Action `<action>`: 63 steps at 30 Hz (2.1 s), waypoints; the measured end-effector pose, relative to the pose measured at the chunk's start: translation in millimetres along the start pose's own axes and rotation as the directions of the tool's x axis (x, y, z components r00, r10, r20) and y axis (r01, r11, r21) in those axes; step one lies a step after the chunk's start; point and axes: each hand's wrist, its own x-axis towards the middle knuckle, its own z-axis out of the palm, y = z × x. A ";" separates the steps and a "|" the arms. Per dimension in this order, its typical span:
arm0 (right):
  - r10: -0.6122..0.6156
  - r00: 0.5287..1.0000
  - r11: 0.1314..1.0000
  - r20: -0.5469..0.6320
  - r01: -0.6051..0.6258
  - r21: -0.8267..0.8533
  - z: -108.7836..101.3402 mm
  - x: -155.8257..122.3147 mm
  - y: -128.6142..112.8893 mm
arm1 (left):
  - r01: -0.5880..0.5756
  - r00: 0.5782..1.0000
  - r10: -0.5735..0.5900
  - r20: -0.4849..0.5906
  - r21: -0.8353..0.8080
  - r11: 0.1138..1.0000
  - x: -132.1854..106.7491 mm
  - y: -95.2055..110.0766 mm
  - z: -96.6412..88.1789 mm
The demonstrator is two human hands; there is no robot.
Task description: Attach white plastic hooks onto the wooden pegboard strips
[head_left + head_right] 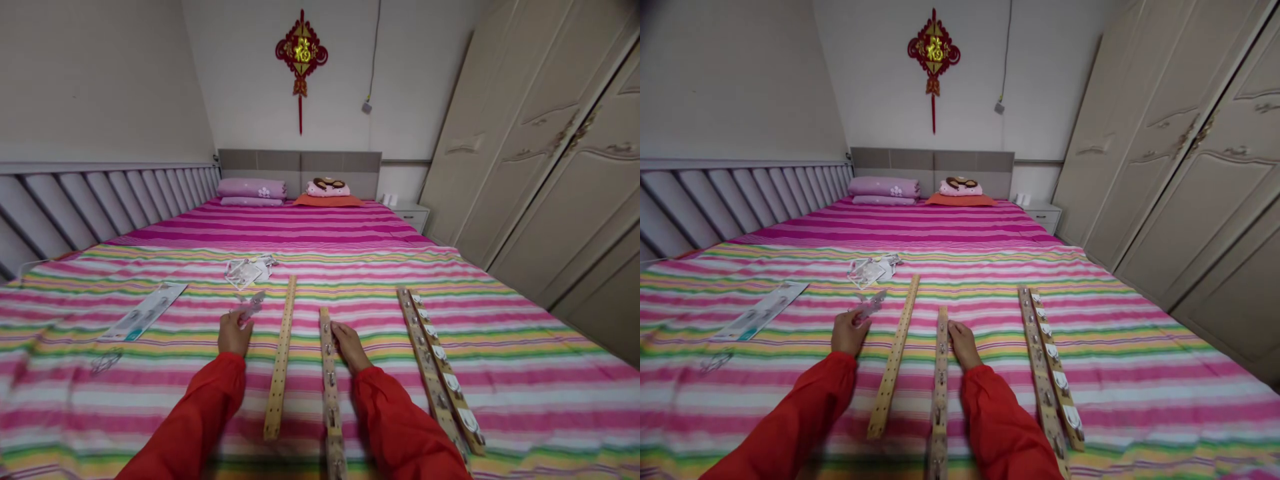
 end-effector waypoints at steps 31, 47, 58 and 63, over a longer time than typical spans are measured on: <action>0.054 0.994 0.952 -0.092 -0.024 0.305 -4.7 -0.8 -0.9 | 0.674 0.736 -0.368 0.568 -0.665 0.321 -23.5 92.0 -13.2; 0.053 0.998 0.905 -0.018 -0.041 0.423 -7.8 -9.5 -12.2 | 0.603 0.736 -0.141 0.662 -0.547 0.581 -60.5 149.9 70.5; 0.061 0.998 0.886 -0.035 -0.038 0.461 -8.3 -6.7 -11.8 | 0.533 0.740 -0.046 0.671 -0.543 0.649 -60.0 149.8 86.9; 0.024 0.998 0.897 -0.060 0.005 0.442 -3.9 5.5 -13.9 | 0.515 0.757 -0.049 0.651 -0.550 0.658 -48.5 146.5 95.3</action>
